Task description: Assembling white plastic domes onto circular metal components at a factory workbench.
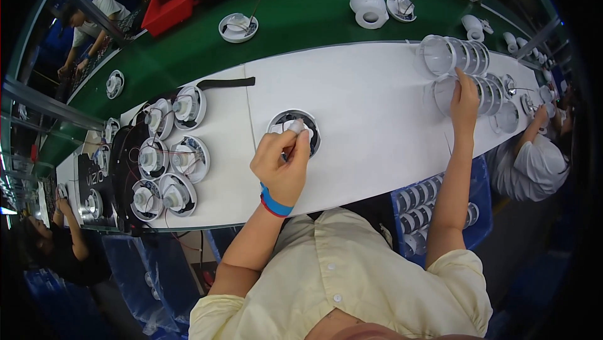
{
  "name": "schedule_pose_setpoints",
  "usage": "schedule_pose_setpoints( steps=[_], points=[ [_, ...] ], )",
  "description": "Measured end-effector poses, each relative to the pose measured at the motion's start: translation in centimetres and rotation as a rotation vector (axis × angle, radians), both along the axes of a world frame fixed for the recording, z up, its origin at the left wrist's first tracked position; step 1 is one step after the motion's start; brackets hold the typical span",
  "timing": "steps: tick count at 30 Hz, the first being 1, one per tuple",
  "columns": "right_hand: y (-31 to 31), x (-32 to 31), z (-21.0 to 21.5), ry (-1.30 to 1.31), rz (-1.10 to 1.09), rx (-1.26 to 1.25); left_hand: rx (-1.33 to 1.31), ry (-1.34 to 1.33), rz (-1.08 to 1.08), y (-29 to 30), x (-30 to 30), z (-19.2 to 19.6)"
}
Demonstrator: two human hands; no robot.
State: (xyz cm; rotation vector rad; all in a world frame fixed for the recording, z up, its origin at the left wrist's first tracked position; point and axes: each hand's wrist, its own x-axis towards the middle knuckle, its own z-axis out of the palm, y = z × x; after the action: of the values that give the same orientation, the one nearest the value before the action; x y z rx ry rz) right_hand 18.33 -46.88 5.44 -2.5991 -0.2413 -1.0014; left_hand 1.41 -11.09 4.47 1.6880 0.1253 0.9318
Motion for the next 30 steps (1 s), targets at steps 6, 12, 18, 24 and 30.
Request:
schedule_pose_setpoints(
  steps=[6,12,18,24,30],
  points=[
    [-0.5,-1.4,-0.9,0.06,0.004,0.023,0.295,-0.12,0.024,0.1,0.5,-0.7],
    [6.4,-9.4,0.6,0.342,0.431,0.144,0.549,-0.183,0.079,0.5,0.9,-0.6],
    [8.6,-4.3,-0.9,0.777,0.766,0.655,0.516,-0.081,0.045,0.1,1.6,-0.9],
    [16.2,-5.0,-4.3,0.946,0.905,1.234,0.51,0.046,0.106,0.4,1.6,-1.1],
    [17.8,-11.7,-4.2,1.245,1.064,1.433,0.55,0.022,0.041,0.9,1.5,-0.9]
  ],
)
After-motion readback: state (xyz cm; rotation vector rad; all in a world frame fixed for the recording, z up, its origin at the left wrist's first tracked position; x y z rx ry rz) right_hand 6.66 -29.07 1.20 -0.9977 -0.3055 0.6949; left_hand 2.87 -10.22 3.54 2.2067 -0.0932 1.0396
